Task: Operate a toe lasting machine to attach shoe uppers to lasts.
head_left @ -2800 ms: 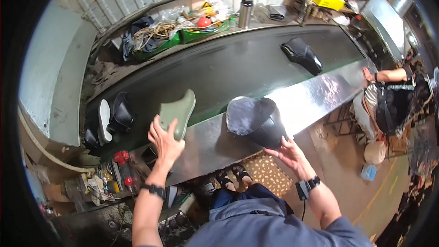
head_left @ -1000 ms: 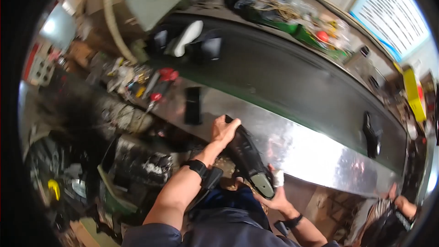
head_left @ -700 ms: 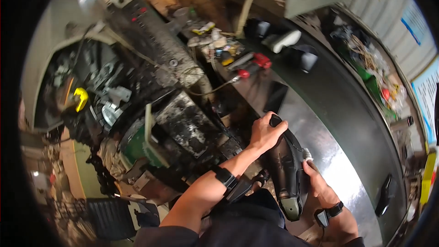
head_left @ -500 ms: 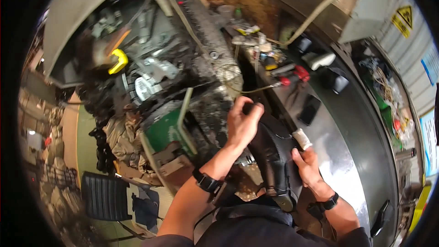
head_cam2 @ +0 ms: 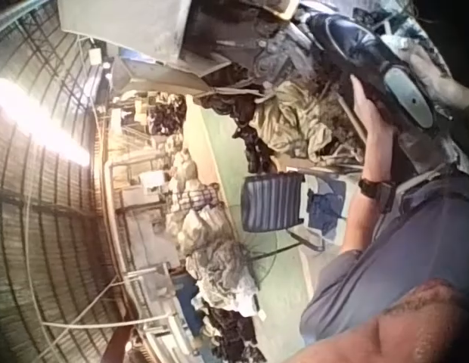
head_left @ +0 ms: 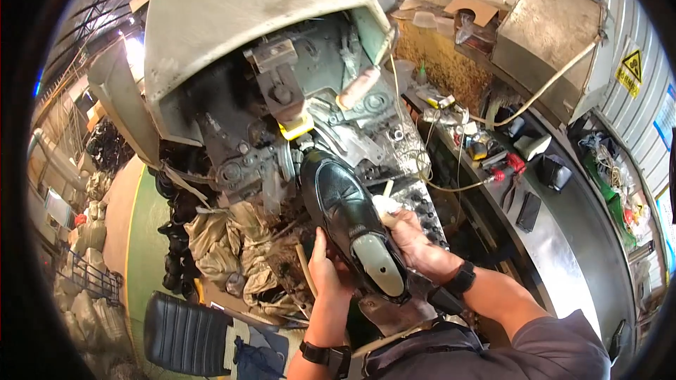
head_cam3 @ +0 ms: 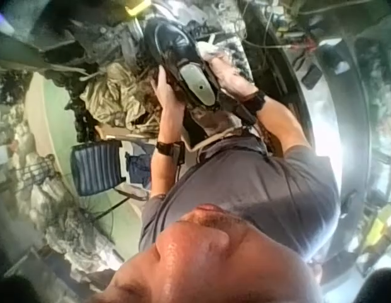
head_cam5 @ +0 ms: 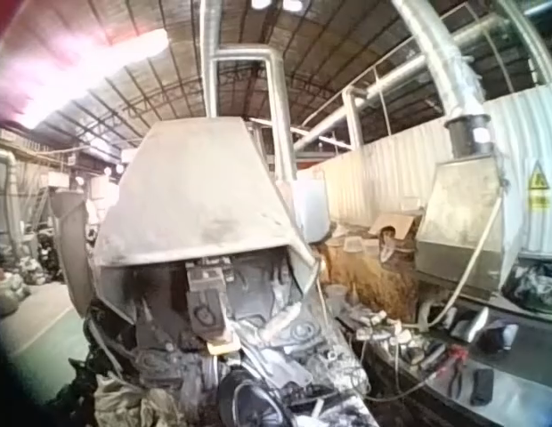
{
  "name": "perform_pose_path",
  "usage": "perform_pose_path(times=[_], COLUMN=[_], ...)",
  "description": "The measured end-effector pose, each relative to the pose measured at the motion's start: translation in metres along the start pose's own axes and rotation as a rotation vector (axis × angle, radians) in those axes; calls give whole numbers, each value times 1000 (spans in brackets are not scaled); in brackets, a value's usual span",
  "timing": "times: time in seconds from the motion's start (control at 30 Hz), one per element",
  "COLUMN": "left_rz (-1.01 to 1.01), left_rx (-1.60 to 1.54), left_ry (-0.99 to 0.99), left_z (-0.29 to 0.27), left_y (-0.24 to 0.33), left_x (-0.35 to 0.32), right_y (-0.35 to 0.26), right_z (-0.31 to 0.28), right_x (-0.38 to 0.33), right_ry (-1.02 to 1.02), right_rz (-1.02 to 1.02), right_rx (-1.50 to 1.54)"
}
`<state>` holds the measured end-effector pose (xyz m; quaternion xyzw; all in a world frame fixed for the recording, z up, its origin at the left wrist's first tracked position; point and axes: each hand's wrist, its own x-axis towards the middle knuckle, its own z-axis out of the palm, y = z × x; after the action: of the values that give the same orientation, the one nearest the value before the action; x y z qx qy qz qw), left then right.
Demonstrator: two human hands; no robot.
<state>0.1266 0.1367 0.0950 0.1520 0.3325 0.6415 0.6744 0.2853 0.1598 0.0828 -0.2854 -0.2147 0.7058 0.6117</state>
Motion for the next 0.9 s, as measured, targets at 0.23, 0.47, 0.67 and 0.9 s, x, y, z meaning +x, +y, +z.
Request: perform_pose_path(times=[0.23, 0.47, 0.67, 0.9], left_rz=[-212, -241, -232, -156], left_rx=[20, -150, -172, -137], left_ry=[109, 4, 107, 198], left_z=[-15, -40, -32, -48], left_y=[20, 8, 8, -13], left_x=[59, 104, 104, 111], right_y=[21, 53, 51, 53], right_z=[10, -13, -9, -24], right_x=[58, 103, 101, 101], right_ry=[119, 219, 168, 213], right_rz=[94, 56, 99, 95], right_rx=[-88, -149, -37, -190])
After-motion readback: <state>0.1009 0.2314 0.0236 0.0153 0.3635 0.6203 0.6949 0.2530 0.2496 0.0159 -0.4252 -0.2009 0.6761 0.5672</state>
